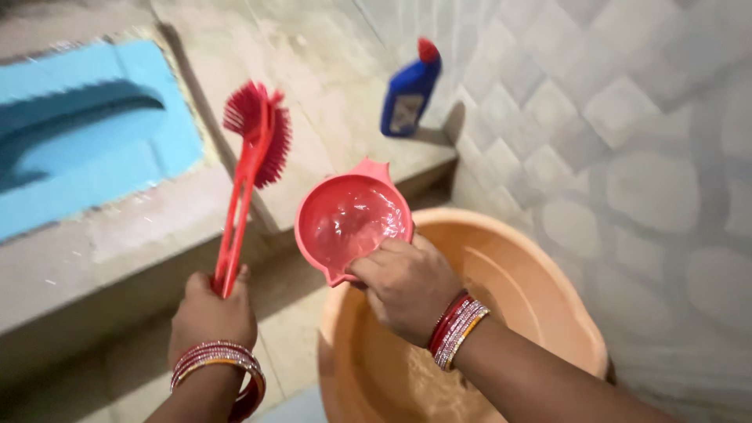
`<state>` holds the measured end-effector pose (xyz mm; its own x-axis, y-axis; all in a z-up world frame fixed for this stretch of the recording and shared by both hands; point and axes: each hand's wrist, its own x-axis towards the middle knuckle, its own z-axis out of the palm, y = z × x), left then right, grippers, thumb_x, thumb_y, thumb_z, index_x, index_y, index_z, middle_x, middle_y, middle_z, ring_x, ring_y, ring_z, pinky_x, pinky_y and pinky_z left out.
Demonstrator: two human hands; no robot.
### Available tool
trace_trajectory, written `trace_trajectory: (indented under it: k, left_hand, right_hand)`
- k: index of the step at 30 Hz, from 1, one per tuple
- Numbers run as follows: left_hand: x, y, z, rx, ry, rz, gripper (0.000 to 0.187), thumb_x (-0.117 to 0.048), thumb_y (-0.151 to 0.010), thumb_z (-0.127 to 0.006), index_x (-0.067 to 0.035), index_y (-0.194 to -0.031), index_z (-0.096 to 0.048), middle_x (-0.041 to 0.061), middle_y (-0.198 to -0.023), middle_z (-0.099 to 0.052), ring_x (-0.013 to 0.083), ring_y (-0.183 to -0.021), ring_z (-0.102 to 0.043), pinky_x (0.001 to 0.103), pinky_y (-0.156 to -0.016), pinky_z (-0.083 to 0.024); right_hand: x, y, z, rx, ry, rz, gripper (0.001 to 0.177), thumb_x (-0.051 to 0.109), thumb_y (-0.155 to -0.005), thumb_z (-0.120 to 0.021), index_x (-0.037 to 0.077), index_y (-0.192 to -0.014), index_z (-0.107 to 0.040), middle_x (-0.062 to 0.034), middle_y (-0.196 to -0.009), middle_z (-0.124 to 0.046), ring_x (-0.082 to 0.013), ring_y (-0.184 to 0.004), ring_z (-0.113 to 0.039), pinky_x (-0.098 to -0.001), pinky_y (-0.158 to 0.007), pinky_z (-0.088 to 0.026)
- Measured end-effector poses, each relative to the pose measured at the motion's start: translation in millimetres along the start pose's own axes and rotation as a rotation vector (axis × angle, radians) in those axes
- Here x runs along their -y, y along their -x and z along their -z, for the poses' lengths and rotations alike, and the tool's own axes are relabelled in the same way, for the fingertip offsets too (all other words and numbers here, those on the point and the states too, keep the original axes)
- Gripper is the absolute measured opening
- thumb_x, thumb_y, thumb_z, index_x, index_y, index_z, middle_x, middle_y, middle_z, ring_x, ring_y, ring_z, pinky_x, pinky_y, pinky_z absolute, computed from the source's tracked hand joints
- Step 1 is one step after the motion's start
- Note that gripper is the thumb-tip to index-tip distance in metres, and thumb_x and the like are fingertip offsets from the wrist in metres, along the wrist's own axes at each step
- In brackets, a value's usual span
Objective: The person cleans a squat toilet by applying liquid cleaner from a bottle, scrubbing the basin with a long-handled brush, and rinsing it using water from a small pitcher filled from a large bucket.
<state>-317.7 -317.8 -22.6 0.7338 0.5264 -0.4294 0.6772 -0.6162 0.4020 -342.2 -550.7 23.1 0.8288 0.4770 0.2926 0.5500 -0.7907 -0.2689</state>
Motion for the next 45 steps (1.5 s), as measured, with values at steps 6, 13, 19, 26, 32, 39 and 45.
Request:
trace_trajectory:
  k: [6,13,19,26,32,39,45]
  left_hand:
    - [9.9,-53.4,84.3,0.149,-0.156,0.046,0.068,-0.069,-0.090,-0.064,-0.018,-0.135,-0.065,0.018,-0.123,-0.074,0.0343,-0.118,-0.070,0.046,-0.102,-0.053]
    - [35.5,-110.6,145.3,0.221,-0.351,-0.086,0.066,-0.066,-0.093,-0.053,-0.038,-0.152,-0.047,0.005,-0.136,-0.070,0.0278,-0.127,-0.066,0.043,-0.107,-0.052]
    - [100.1,-173.8,172.9,0.293,-0.539,-0.014,0.059,-0.061,-0.098,-0.049,-0.050,-0.155,-0.040,0.003,-0.142,-0.066,0.0249,-0.134,-0.062,0.044,-0.111,-0.051]
    - [243.0,-241.3,213.0,0.049,-0.338,0.192,0.061,-0.059,-0.098,-0.057,-0.031,-0.152,-0.054,0.016,-0.136,-0.071,0.0351,-0.130,-0.063,0.048,-0.112,-0.047]
    - [182.0,-200.8,200.8,0.189,-0.267,0.104,0.057,-0.052,-0.097,-0.057,-0.042,-0.152,-0.051,0.011,-0.130,-0.074,0.0337,-0.121,-0.071,0.046,-0.107,-0.054]
    - [90.9,-159.8,201.9,0.271,-0.283,-0.032,0.056,-0.055,-0.097,-0.055,-0.043,-0.151,-0.047,0.005,-0.139,-0.065,0.0269,-0.128,-0.064,0.044,-0.107,-0.052]
    - [159.8,-212.6,242.5,0.197,-0.262,0.158,0.058,-0.054,-0.096,-0.059,-0.045,-0.152,-0.047,0.006,-0.144,-0.063,0.0283,-0.134,-0.060,0.046,-0.113,-0.046]
  right_hand:
    - [37.3,-121.2,19.3,0.162,0.006,0.059,0.024,0.030,-0.087,-0.066,0.015,-0.070,-0.071,-0.0070,-0.069,-0.070,-0.0278,-0.077,-0.068,-0.0463,-0.070,-0.052]
    - [86.7,-221.1,12.3,0.362,0.022,0.080,0.026,0.038,-0.078,-0.065,0.015,-0.069,-0.073,-0.0109,-0.069,-0.071,-0.0327,-0.069,-0.069,-0.0489,-0.066,-0.055]
    - [119.3,-269.8,1.9,0.506,0.118,0.081,0.031,0.043,-0.077,-0.063,0.015,-0.073,-0.074,-0.0110,-0.072,-0.071,-0.0318,-0.071,-0.069,-0.0482,-0.066,-0.055]
    - [150.8,-309.6,-6.3,0.529,0.135,0.116,0.035,0.047,-0.079,-0.062,0.015,-0.073,-0.075,-0.0112,-0.075,-0.074,-0.0314,-0.074,-0.070,-0.0466,-0.070,-0.056]
    - [174.9,-334.3,-11.2,0.526,0.141,0.161,0.034,0.047,-0.077,-0.064,0.015,-0.074,-0.077,-0.0119,-0.080,-0.074,-0.0328,-0.079,-0.071,-0.0472,-0.074,-0.057]
    - [192.2,-359.0,-18.1,0.569,0.202,0.149,0.039,0.052,-0.079,-0.064,0.015,-0.074,-0.076,-0.0124,-0.079,-0.074,-0.0325,-0.080,-0.072,-0.0465,-0.075,-0.057]
    - [209.5,-387.9,-23.4,0.581,0.180,0.190,0.037,0.047,-0.079,-0.063,0.013,-0.071,-0.075,-0.0114,-0.077,-0.074,-0.0316,-0.078,-0.072,-0.0456,-0.074,-0.057]
